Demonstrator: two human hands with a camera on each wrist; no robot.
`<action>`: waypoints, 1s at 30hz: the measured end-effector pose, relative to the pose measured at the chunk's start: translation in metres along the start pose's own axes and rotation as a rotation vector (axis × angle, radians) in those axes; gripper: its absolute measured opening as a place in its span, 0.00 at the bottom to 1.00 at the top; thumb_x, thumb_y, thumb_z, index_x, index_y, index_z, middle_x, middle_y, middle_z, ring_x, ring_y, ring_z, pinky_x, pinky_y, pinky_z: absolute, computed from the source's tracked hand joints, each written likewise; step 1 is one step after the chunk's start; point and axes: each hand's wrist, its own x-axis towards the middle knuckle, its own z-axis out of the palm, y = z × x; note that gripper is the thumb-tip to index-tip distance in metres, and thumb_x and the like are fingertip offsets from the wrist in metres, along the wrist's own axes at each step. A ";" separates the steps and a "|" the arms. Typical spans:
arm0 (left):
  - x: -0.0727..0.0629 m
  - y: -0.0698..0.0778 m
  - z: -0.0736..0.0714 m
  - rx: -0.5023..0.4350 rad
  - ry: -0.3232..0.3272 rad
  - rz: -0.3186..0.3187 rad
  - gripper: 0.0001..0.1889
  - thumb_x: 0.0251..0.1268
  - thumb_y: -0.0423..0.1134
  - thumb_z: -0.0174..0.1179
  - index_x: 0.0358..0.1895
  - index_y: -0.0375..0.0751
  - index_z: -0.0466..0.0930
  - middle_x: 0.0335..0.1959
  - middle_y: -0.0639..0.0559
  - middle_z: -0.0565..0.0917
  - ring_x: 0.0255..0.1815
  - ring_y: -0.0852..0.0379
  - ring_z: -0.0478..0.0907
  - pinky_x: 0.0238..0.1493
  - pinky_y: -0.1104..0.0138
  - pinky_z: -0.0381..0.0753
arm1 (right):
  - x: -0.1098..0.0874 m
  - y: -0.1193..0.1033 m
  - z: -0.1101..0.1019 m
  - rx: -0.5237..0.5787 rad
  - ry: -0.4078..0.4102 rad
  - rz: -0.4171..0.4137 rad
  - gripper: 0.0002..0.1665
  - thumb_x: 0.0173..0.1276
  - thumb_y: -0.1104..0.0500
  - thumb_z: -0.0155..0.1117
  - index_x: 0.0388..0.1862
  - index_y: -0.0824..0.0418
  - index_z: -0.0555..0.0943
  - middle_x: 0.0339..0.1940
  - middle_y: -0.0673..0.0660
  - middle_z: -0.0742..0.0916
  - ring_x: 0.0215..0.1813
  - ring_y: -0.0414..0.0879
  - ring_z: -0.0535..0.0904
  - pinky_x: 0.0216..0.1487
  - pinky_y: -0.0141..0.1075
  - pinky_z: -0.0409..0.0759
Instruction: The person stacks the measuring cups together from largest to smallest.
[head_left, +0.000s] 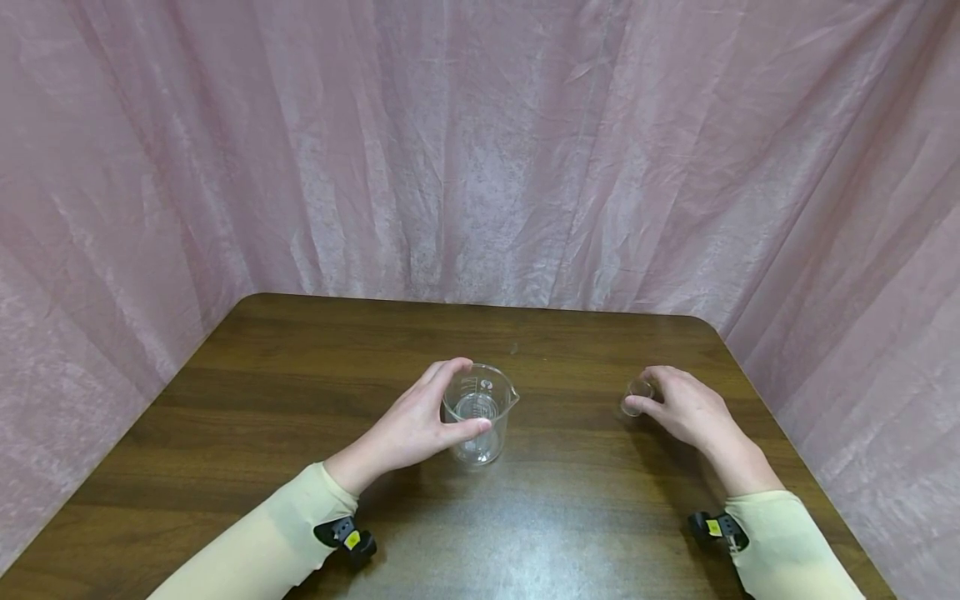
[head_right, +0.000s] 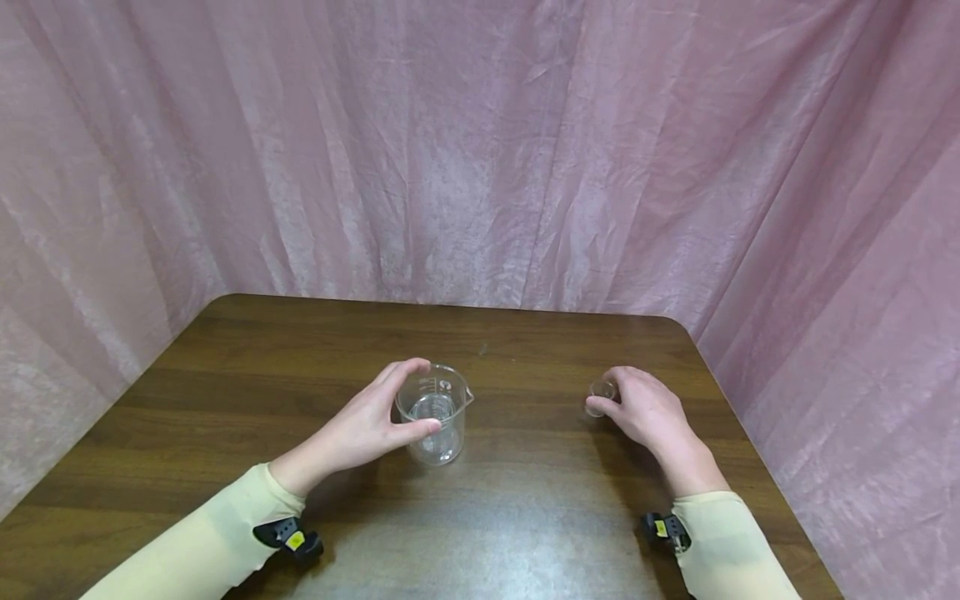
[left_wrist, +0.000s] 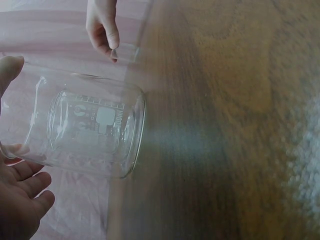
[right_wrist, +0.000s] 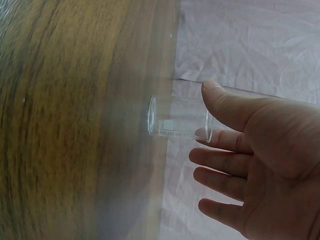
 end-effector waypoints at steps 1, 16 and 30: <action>0.000 0.000 0.000 0.000 0.000 0.000 0.47 0.66 0.64 0.77 0.82 0.49 0.67 0.77 0.49 0.74 0.74 0.41 0.76 0.71 0.42 0.76 | 0.000 0.000 0.000 -0.001 -0.002 0.004 0.22 0.74 0.42 0.78 0.52 0.57 0.88 0.48 0.56 0.91 0.52 0.57 0.86 0.50 0.61 0.83; 0.000 0.000 0.000 -0.013 -0.013 -0.015 0.48 0.66 0.63 0.77 0.83 0.47 0.67 0.77 0.50 0.74 0.73 0.41 0.77 0.71 0.43 0.76 | 0.000 0.001 0.001 -0.002 -0.004 0.016 0.20 0.73 0.42 0.79 0.49 0.56 0.88 0.47 0.55 0.91 0.51 0.57 0.86 0.50 0.61 0.82; 0.000 0.000 -0.001 -0.004 -0.013 -0.018 0.48 0.66 0.64 0.77 0.83 0.49 0.66 0.78 0.50 0.73 0.75 0.41 0.76 0.72 0.43 0.76 | 0.001 0.003 0.002 -0.023 0.010 0.052 0.27 0.72 0.39 0.78 0.54 0.60 0.87 0.50 0.60 0.90 0.52 0.60 0.86 0.50 0.62 0.82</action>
